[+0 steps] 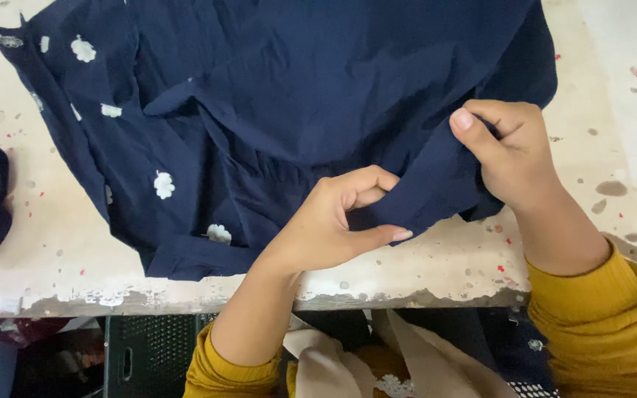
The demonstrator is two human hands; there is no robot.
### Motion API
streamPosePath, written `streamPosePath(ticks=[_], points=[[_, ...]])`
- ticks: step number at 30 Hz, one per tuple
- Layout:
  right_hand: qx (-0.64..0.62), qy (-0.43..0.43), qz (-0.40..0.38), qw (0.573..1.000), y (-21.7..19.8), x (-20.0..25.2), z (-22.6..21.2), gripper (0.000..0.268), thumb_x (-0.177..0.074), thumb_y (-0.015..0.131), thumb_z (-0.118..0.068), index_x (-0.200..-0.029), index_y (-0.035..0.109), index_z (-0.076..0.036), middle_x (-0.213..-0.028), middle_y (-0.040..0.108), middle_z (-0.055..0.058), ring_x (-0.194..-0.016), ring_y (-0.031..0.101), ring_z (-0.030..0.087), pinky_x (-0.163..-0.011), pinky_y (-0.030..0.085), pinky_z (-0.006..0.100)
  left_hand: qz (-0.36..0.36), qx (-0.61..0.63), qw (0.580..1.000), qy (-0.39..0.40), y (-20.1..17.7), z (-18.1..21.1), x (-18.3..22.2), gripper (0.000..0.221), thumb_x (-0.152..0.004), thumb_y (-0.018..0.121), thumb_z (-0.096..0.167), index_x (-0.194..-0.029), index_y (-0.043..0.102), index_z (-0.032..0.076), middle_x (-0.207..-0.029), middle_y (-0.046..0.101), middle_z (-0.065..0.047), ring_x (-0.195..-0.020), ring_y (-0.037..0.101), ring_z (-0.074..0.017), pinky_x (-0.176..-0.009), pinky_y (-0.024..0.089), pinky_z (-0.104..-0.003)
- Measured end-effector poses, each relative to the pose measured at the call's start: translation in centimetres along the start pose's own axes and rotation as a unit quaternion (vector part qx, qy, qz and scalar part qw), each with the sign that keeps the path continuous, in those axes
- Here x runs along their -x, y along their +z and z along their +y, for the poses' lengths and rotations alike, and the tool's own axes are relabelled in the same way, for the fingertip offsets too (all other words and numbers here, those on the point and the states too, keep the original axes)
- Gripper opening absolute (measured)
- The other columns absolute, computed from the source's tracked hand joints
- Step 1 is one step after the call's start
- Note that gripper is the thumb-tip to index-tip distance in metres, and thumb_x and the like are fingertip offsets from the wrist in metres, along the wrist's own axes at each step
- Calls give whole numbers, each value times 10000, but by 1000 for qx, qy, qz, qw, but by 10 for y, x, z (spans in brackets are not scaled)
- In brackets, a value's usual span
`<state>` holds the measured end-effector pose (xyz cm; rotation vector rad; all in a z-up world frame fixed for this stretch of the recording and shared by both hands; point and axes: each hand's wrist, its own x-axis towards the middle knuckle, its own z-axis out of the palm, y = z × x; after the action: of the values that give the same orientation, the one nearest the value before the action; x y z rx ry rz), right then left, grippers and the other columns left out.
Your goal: Inspecting a finished garment for loose threads, removing them, and folding the item.
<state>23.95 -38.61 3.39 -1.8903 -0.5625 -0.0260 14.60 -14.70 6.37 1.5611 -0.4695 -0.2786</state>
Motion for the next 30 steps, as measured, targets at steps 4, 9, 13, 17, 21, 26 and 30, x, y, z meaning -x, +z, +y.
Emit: streamPosePath(ticks=[4, 9, 13, 17, 21, 26, 30], points=[[15, -8, 5, 1000, 0, 0, -6, 509, -1125, 501, -290, -677, 339, -112, -677, 248, -84, -652, 249, 52, -572, 199, 247, -3, -7, 1000, -4, 0, 5, 1, 265, -898, 787, 68, -1105, 623, 93, -923, 724, 33, -888, 631, -17, -922, 531, -209], [-5, -16, 15, 1000, 0, 1, -4, 499, -1140, 503, -281, -687, 402, -97, -666, 299, -83, -649, 286, 46, -584, 226, 238, 5, 26, 999, -27, 0, 1, -2, 188, -1075, 529, 279, -995, 610, 129, -711, 348, 123, -654, 287, -18, -602, 247, -216], [27, -59, -11, 998, -4, 2, 6, 425, -1132, 506, -321, -831, 549, -24, -772, 439, -37, -753, 383, 71, -670, 312, 254, 0, 66, 997, -29, 0, -2, -3, 302, -1087, 512, 320, -1178, 651, 68, -932, 562, 89, -839, 481, 0, -741, 408, -177], [-61, -135, -171, 974, -5, 2, -12, 411, -707, 878, -243, -993, 663, -39, -804, 661, 13, -727, 584, 127, -662, 489, 257, 70, -100, 991, 49, 3, 2, -5, 210, -1040, 612, 238, -1159, 690, 84, -807, 462, 59, -747, 401, -34, -702, 366, -224], [167, -217, -114, 955, -10, -19, 10, 255, -907, 750, -103, -1149, 669, -117, -787, 505, -11, -740, 494, 173, -815, 366, 351, 212, -221, 937, 168, 0, 9, 24, 200, -1066, 548, 173, -1065, 661, 7, -971, 691, -58, -859, 638, -143, -797, 508, -295], [260, -278, 224, 897, -55, -27, 52, 146, -1063, 740, -54, -1075, 611, 12, -1080, 653, 199, -928, 578, 299, -879, 406, 423, 102, -216, 947, 213, 29, -12, 80, 227, -1021, 612, 251, -944, 701, 57, -732, 661, -41, -586, 565, -188, -629, 446, -343], [242, -271, 328, 872, -111, -34, 121, 240, -1019, 675, 70, -1236, 764, 124, -1103, 642, 219, -948, 628, 320, -767, 474, 370, 23, -131, 956, 263, 15, -3, 129, 232, -1032, 629, 214, -1031, 739, 9, -637, 512, -61, -538, 437, -257, -593, 353, -393]])
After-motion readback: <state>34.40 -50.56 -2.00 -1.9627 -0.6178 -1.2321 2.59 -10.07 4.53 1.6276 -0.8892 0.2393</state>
